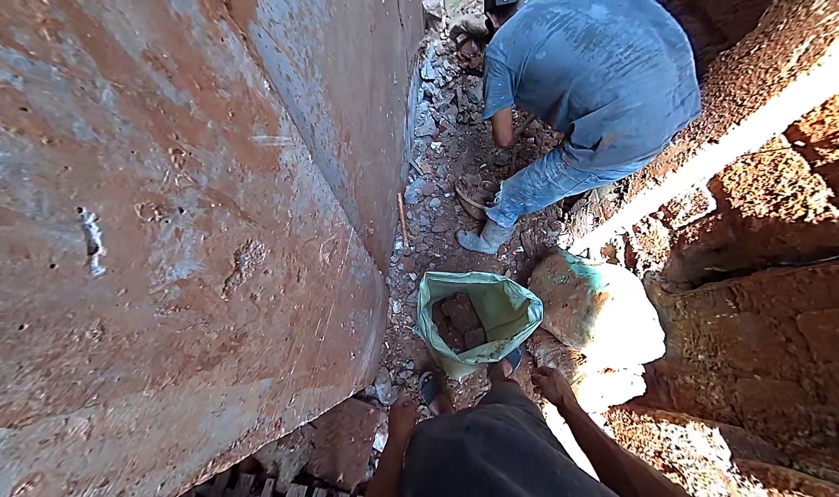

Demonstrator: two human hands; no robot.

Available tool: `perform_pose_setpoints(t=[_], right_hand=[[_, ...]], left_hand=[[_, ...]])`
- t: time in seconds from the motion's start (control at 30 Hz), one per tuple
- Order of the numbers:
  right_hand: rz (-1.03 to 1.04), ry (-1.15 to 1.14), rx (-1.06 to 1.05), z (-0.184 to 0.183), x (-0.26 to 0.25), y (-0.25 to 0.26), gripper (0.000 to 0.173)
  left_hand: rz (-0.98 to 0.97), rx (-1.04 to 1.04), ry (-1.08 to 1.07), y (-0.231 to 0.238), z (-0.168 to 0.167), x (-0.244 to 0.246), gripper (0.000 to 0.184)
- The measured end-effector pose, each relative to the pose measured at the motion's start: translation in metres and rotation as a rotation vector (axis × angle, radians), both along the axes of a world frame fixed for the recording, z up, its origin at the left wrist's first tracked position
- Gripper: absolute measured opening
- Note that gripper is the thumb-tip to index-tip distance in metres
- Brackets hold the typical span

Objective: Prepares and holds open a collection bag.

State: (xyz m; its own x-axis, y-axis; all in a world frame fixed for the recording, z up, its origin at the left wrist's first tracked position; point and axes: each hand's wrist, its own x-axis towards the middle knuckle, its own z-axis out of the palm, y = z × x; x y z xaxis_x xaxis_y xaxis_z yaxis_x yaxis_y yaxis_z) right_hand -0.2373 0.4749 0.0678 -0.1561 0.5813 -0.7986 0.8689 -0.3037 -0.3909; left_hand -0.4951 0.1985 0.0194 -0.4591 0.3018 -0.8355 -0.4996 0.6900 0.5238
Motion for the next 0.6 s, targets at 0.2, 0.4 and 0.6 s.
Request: perform_pose_setpoints(t=[0.2, 0.4, 0.6], right_hand=[[-0.024, -0.002, 0.014, -0.012, 0.012, -0.008, 0.030], [-0.085, 0.016, 0.008, -0.015, 0.020, -0.007, 0.031], [-0.098, -0.032, 0.108, 0.000, 0.015, 0.020, 0.034]], left_hand=[[-0.025, -0.023, 0.004, 0.002, -0.006, 0.000, 0.032], [0.081, 0.041, -0.046, 0.019, 0.006, 0.002, 0.032], [0.272, 0.094, -0.039, 0.075, 0.041, -0.005, 0.042]])
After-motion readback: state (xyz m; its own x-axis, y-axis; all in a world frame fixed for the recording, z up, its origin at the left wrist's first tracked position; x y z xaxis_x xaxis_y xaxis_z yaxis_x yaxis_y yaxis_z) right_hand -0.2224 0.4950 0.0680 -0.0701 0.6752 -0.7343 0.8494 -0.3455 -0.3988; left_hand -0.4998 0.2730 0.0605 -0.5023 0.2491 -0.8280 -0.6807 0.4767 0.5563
